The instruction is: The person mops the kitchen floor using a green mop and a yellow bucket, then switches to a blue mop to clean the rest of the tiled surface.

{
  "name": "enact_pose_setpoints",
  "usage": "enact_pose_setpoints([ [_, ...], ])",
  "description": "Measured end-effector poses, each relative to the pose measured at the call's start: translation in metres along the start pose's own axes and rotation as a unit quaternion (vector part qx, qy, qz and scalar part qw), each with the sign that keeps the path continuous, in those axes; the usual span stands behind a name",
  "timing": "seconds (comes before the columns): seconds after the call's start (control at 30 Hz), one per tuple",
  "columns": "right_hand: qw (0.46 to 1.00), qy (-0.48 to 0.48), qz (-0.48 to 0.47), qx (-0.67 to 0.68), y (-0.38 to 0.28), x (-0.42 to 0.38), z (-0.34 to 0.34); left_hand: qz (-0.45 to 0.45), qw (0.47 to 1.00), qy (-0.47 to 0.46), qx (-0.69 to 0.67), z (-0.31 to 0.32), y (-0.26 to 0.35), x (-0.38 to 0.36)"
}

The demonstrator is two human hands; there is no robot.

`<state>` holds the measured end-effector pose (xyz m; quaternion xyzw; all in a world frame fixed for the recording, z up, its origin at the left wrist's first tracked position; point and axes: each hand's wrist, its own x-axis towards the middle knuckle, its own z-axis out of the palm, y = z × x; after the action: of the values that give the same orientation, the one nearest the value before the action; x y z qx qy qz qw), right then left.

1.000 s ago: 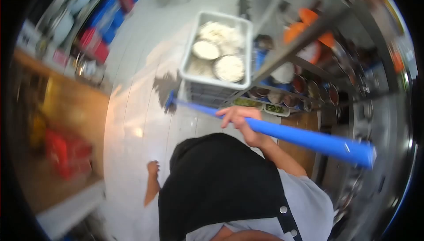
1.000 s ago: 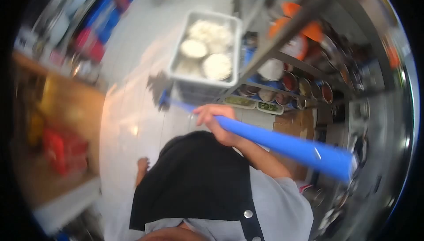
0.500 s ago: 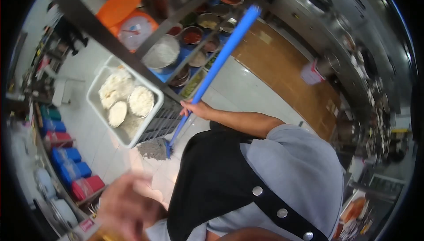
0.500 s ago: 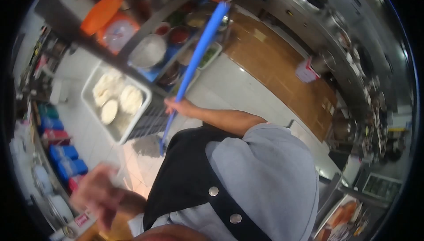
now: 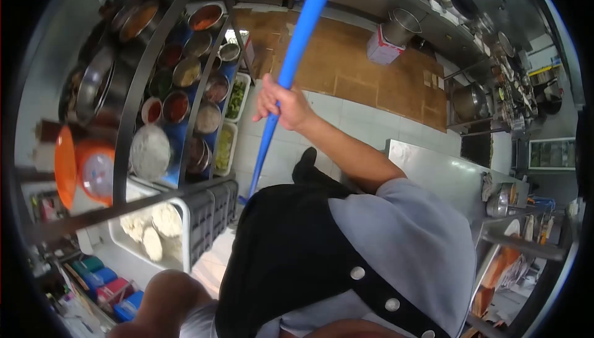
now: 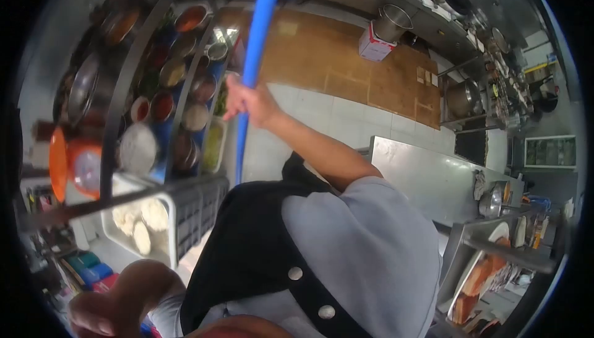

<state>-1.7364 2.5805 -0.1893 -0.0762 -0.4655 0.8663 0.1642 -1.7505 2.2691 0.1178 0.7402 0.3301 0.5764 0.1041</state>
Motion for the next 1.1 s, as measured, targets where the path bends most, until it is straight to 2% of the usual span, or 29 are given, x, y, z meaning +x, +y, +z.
enact_pose_setpoints([
  [0.1,0.997,0.036,-0.044,-0.043,-0.05,0.013,-0.063,0.039,0.998,-0.008,-0.043,0.0,-0.06,0.037],
  [0.17,0.991,0.062,-0.077,-0.088,-0.086,0.018,-0.112,0.044,0.988,-0.018,-0.149,0.007,-0.102,0.059],
  [0.2,0.99,0.073,-0.094,-0.071,-0.105,0.017,-0.135,0.013,0.957,-0.037,-0.288,0.009,-0.121,0.071],
  [0.3,0.981,0.071,-0.166,-0.065,-0.184,0.003,-0.192,0.037,0.822,-0.119,-0.555,0.022,-0.198,0.127],
  [0.37,0.965,0.149,-0.212,-0.043,-0.237,-0.018,-0.219,0.057,0.811,-0.107,-0.572,0.015,-0.218,0.134],
  [0.4,0.961,0.139,-0.231,-0.067,-0.263,-0.032,-0.224,0.077,0.793,-0.09,-0.598,0.005,-0.231,0.13],
  [0.43,0.956,0.134,-0.247,-0.089,-0.286,-0.048,-0.227,0.082,0.78,-0.055,-0.618,-0.003,-0.249,0.13],
  [0.5,0.935,0.156,-0.291,-0.127,-0.318,-0.08,-0.229,0.048,0.806,0.1,-0.582,-0.002,-0.293,0.127],
  [0.57,0.912,0.168,-0.335,-0.169,-0.339,-0.091,-0.233,-0.093,0.845,0.311,-0.425,0.018,-0.35,0.123],
  [0.6,0.9,0.17,-0.353,-0.193,-0.345,-0.093,-0.235,-0.193,0.851,0.363,-0.326,0.03,-0.389,0.115],
  [0.63,0.887,0.172,-0.369,-0.219,-0.351,-0.094,-0.238,-0.31,0.859,0.348,-0.213,0.041,-0.435,0.101],
  [0.67,0.87,0.2,-0.382,-0.238,-0.357,-0.094,-0.241,-0.402,0.885,0.234,-0.034,0.052,-0.487,0.072],
  [0.7,0.857,0.225,-0.397,-0.24,-0.364,-0.097,-0.246,-0.468,0.868,0.164,-0.029,0.067,-0.527,0.049],
  [0.73,0.843,0.249,-0.412,-0.24,-0.371,-0.1,-0.252,-0.464,0.88,0.1,0.033,0.083,-0.568,0.019],
  [0.77,0.827,0.276,-0.427,-0.24,-0.378,-0.104,-0.26,-0.441,0.877,-0.018,0.189,0.094,-0.594,0.007],
  [0.8,0.829,0.269,-0.424,-0.245,-0.387,-0.113,-0.266,-0.438,0.858,-0.111,0.246,0.1,-0.608,0.002],
  [0.83,0.825,0.261,-0.426,-0.265,-0.394,-0.116,-0.268,-0.425,0.867,-0.137,0.222,0.105,-0.636,-0.021],
  [0.9,0.809,0.255,-0.424,-0.316,-0.407,-0.124,-0.265,-0.462,0.869,-0.117,0.137,0.11,-0.679,-0.047],
  [0.97,0.805,0.254,-0.418,-0.335,-0.409,-0.123,-0.256,-0.481,0.859,-0.12,0.131,0.106,-0.734,-0.082],
  [1.03,0.798,0.247,-0.414,-0.361,-0.419,-0.109,-0.25,-0.501,0.853,-0.114,0.096,0.092,-0.804,-0.083],
  [1.07,0.781,0.281,-0.428,-0.357,-0.424,-0.096,-0.249,-0.509,0.851,-0.121,0.049,0.09,-0.859,-0.063],
  [1.1,0.764,0.31,-0.441,-0.353,-0.421,-0.091,-0.248,-0.523,0.844,-0.118,0.021,0.082,-0.888,-0.051],
])
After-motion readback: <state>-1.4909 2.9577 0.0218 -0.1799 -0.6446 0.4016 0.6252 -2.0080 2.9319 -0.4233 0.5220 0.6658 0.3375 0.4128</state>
